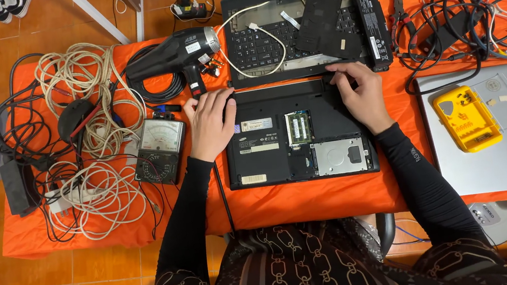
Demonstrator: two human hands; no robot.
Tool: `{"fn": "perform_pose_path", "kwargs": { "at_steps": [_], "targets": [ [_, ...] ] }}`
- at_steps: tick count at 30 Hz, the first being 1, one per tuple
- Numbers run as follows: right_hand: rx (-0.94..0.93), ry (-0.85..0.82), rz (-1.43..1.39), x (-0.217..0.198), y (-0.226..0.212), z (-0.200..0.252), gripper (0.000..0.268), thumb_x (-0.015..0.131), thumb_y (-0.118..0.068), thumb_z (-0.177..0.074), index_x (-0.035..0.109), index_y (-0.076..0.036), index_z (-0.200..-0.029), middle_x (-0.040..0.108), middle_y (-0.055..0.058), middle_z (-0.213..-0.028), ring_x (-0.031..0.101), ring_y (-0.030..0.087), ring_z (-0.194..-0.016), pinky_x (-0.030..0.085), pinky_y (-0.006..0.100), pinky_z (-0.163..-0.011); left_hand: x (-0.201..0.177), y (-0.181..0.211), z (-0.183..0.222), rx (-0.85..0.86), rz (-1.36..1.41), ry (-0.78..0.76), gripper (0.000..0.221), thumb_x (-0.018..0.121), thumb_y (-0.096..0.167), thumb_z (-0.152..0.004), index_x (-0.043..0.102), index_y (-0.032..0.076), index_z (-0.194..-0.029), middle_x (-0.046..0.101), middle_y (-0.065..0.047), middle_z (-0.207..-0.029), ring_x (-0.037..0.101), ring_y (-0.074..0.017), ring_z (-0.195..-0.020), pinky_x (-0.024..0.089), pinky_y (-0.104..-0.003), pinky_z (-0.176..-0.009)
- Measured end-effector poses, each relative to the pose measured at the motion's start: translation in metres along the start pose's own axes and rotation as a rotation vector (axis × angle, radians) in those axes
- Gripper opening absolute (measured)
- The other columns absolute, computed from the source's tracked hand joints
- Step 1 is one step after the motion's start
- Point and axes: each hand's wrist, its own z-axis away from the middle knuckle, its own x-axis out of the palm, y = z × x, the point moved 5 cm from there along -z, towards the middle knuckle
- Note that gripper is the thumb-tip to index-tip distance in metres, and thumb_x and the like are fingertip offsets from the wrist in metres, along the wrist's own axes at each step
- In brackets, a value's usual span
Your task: Repairing and testing internal components of a laptop using a hair dryer and a multimeter.
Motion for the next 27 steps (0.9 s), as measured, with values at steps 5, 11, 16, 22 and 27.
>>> {"fn": "perform_pose_path", "kwargs": {
  "at_steps": [5, 11, 16, 22, 27],
  "targets": [
    [0.001, -0.006, -0.003, 0.001, 0.0, 0.0, 0.023, 0.058, -0.001, -0.101, 0.074, -0.001, -0.117, 0.072, 0.008, -0.089, 0.066, 0.013, -0.079, 0.052, 0.028, -0.073, -0.001, 0.001, 0.0, 0.005, 0.007, -0.001, 0.028, 0.055, 0.023, -0.106, 0.07, 0.007, -0.124, 0.071, -0.004, -0.117, 0.061, -0.0179, -0.108, 0.03, -0.039, -0.1],
    [-0.067, 0.008, 0.058, -0.001, -0.007, 0.001, 0.022, 0.059, 0.0, -0.101, 0.075, -0.001, -0.117, 0.072, 0.008, -0.087, 0.063, 0.016, -0.08, 0.051, 0.03, -0.075, -0.002, 0.003, 0.001, 0.015, 0.003, 0.0, 0.027, 0.056, 0.023, -0.106, 0.07, 0.007, -0.124, 0.071, -0.004, -0.115, 0.061, -0.0182, -0.106, 0.031, -0.039, -0.1],
    [-0.034, 0.017, -0.025, -0.001, -0.003, 0.001, 0.022, 0.057, -0.001, -0.102, 0.074, -0.001, -0.117, 0.07, 0.007, -0.09, 0.063, 0.011, -0.076, 0.05, 0.025, -0.07, -0.002, 0.003, 0.0, 0.013, 0.004, 0.008, 0.027, 0.056, 0.023, -0.106, 0.07, 0.008, -0.123, 0.071, -0.004, -0.114, 0.061, -0.0184, -0.104, 0.031, -0.039, -0.099],
    [0.141, 0.066, -0.163, -0.003, 0.012, 0.001, 0.022, 0.057, -0.004, -0.105, 0.074, -0.001, -0.118, 0.071, 0.002, -0.088, 0.054, 0.003, -0.071, 0.042, 0.02, -0.062, 0.004, 0.001, 0.002, -0.023, 0.025, 0.012, 0.029, 0.054, 0.02, -0.106, 0.067, 0.007, -0.13, 0.07, -0.007, -0.125, 0.061, -0.0199, -0.117, 0.026, -0.042, -0.112],
    [0.187, 0.067, -0.336, -0.001, 0.03, 0.0, 0.022, 0.055, -0.004, -0.107, 0.072, 0.0, -0.119, 0.07, 0.001, -0.09, 0.055, 0.001, -0.079, 0.043, 0.018, -0.07, 0.007, 0.005, 0.003, -0.038, 0.252, 0.068, 0.032, 0.053, 0.017, -0.107, 0.062, 0.005, -0.135, 0.063, -0.013, -0.14, 0.057, -0.0257, -0.134, 0.027, -0.044, -0.122]
  ]
}}
